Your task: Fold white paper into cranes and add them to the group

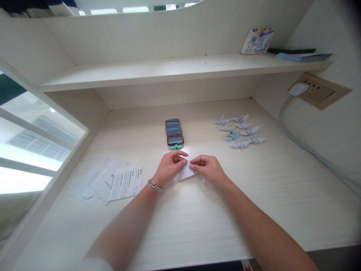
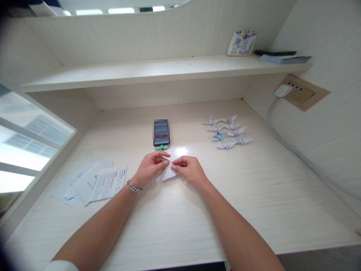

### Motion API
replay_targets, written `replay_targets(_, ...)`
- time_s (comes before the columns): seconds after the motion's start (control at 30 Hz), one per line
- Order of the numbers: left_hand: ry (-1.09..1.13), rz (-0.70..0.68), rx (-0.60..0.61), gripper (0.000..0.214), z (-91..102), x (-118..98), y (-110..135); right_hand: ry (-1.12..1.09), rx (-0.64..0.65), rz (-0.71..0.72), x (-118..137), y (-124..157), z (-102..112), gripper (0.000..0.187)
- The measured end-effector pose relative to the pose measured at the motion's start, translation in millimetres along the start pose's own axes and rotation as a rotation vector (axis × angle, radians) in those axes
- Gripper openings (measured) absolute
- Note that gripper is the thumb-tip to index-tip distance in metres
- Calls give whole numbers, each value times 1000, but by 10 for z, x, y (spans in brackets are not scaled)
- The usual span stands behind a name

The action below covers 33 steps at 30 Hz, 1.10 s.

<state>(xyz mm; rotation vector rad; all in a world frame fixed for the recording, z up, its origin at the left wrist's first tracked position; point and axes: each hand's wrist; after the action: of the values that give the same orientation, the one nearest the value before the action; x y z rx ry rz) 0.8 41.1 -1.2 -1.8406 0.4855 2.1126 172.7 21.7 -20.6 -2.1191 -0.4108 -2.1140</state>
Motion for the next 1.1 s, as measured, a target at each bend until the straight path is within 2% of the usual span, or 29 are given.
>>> replay_targets(0.13,10,-25,5,25,-23,2,6,25,-4,15,5,0,-10,22)
replay_targets(0.37,36,-61,-94,24,14,22,-17,-63,19,-46,18,-10,-20,32)
replay_targets(0.53,-86,-56,-7,27,8,8,-6,-80,-15,-38,18,-5,-14,33)
replay_targets(0.73,-70,-38,-96,27,23,18,-12,-160,-20,-84,-12,-19,46,35)
replay_targets(1.1,-47,-25,-65,27,35,27,-17,-103,-33,-80,-23,-25,74,33)
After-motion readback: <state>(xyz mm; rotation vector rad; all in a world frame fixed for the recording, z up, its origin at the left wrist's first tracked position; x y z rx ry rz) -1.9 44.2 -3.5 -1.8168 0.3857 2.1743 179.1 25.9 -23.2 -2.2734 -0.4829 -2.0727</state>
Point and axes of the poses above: each hand's wrist, its own y-axis away from the middle knuckle, its own z-axis out of the back of the hand, x = y × z, and after that the axes turned 6 degrees about x, right-handed
